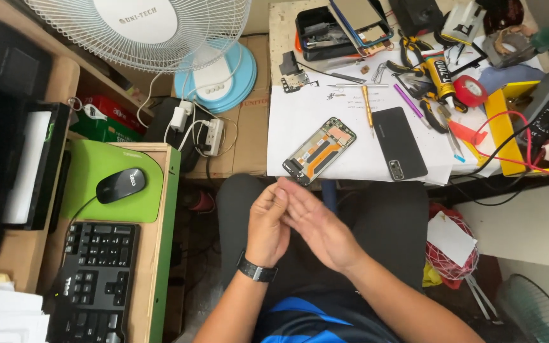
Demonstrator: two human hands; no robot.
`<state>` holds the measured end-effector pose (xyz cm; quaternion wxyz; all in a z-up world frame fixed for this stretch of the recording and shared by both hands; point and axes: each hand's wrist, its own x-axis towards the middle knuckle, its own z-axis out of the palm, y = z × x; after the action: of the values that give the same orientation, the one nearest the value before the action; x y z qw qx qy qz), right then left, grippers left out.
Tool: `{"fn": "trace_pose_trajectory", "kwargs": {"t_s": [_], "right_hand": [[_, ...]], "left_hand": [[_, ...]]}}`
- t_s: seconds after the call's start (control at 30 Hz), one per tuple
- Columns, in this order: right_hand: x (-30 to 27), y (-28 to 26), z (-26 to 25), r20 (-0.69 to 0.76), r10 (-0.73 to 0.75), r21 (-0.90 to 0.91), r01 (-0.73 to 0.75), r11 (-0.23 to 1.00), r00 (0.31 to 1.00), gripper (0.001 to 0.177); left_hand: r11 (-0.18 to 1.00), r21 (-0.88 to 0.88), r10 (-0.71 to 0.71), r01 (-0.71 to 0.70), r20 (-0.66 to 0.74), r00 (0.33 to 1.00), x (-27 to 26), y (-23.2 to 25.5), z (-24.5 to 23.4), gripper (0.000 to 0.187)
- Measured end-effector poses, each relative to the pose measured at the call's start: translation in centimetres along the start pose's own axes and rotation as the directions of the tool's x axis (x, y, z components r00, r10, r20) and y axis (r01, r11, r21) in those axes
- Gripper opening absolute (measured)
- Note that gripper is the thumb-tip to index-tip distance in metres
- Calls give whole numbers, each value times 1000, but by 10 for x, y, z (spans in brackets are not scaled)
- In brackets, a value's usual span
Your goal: The person holds a black smartphone and peels a protective film from the screen. They then flip the phone to reveal the internal components and battery, placing it on the desk. Finally, they pick up a small rectangular component and peel a backing off it.
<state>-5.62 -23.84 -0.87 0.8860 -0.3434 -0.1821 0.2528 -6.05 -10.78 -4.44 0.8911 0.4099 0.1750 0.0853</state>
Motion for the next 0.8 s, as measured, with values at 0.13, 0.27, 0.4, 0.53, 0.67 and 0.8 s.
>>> {"fn": "trace_pose_trajectory", "kwargs": {"t_s": [0.13,0.27,0.4,0.53,0.67,0.8], "right_hand": [[-2,19,0,47,-30,-63,32,997,998,84],[1,7,18,121,64,-119,-49,992,991,83],[16,17,14,105,25,-221,-1,975,994,85],[23,19,17,110,81,-331,-41,943,991,76],[25,9,31,191,109,-526,8,851,976,72],[20,24,1,-87,44,-314,-69,947,995,55]], "left_hand": [[998,-58,27,-35,-136,990,6,-3,-7,24],[998,-35,40,-47,-164,986,10,24,-1,50],[937,305,221,-171,-136,966,-19,52,30,53],[876,404,319,-262,-79,944,-13,42,14,49],[969,186,211,-164,-271,939,12,34,-25,56],[998,-3,60,-62,-224,973,17,64,-30,88]]}}
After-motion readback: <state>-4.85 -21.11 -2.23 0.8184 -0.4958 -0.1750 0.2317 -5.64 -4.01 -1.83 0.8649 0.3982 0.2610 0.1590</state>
